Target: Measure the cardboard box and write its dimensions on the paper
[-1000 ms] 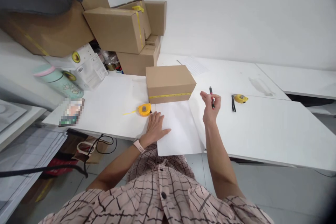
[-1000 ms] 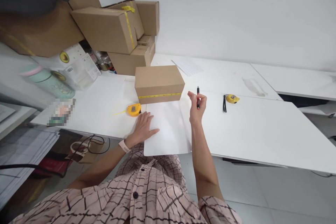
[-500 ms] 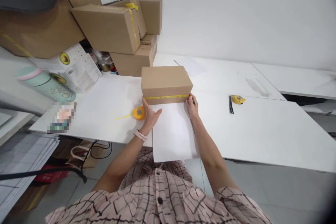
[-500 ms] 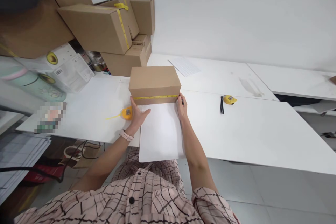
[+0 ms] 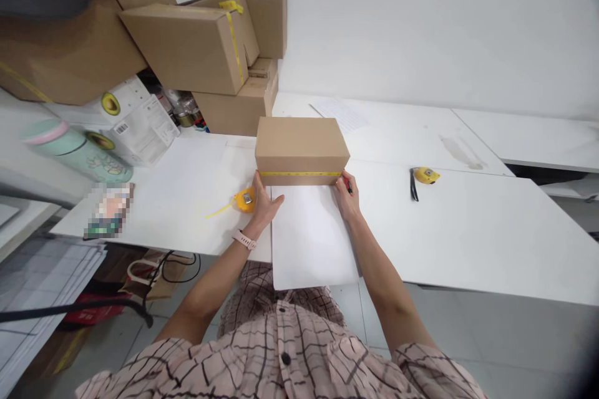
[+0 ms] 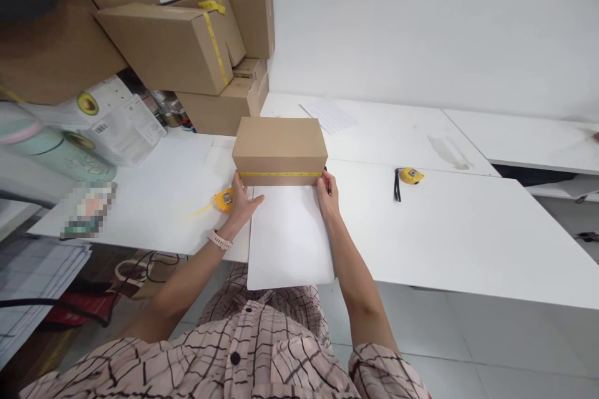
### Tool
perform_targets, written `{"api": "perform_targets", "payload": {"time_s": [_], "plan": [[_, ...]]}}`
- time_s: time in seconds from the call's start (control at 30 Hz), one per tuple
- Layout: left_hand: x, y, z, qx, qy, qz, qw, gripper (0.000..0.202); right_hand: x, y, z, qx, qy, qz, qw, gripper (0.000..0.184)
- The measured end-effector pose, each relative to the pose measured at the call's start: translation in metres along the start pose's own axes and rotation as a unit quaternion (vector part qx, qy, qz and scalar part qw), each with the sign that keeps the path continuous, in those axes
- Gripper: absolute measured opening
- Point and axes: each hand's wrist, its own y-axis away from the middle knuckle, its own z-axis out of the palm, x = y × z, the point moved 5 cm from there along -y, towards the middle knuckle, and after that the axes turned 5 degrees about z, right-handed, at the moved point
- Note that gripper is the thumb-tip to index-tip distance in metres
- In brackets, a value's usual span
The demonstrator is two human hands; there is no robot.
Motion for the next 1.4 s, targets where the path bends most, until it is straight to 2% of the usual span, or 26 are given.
{"api": "perform_targets", "payload": {"time_s": [0.1,0.2,0.37,0.47,0.53,0.63,0.8,1.0,1.2,1.3,1.4], "plan": [[-0.005,0.004,0.006,-0.011,-0.019,-0.014,1.0,0.12,0.003,0.002,0.001,-0.006,-0.027,-0.005,1.0,0.061],[-0.007,0.019,0.015,-0.022,-0.05,-0.022,0.998,0.118,0.007,0.001,0.004,-0.016,-0.037,-0.004,0.999,0.061],[-0.006,0.042,0.028,-0.112,-0.153,0.009,0.982,0.101,0.012,-0.003,0.004,-0.014,-0.034,-0.007,0.999,0.061],[-0.005,0.046,0.031,-0.161,-0.232,0.043,0.958,0.086,0.011,0.002,-0.003,-0.002,0.004,-0.001,1.0,0.056],[-0.005,0.047,0.031,-0.172,-0.251,0.06,0.951,0.081,0.011,0.009,-0.01,0.011,0.045,0.012,0.999,0.053],[-0.001,0.049,0.036,-0.18,-0.254,0.08,0.947,0.082,0.009,0.025,-0.019,0.005,0.117,0.02,0.993,0.05],[0.01,0.058,0.053,-0.2,-0.241,0.098,0.945,0.082,0.002,0.055,-0.029,-0.022,0.242,-0.021,0.97,0.046],[0.023,0.066,0.062,-0.237,-0.211,0.104,0.943,0.079,-0.002,0.075,-0.049,-0.002,0.257,-0.035,0.966,0.044],[0.031,0.071,0.064,-0.255,-0.196,0.101,0.942,0.078,0.006,0.063,-0.065,-0.01,0.252,-0.03,0.967,0.045],[0.034,0.071,0.06,-0.27,-0.202,0.103,0.936,0.081,-0.009,0.06,-0.067,-0.007,0.265,-0.031,0.964,0.042],[0.037,0.069,0.055,-0.273,-0.217,0.112,0.931,0.084,-0.043,0.065,-0.059,0.036,0.242,-0.038,0.969,0.042]]}}
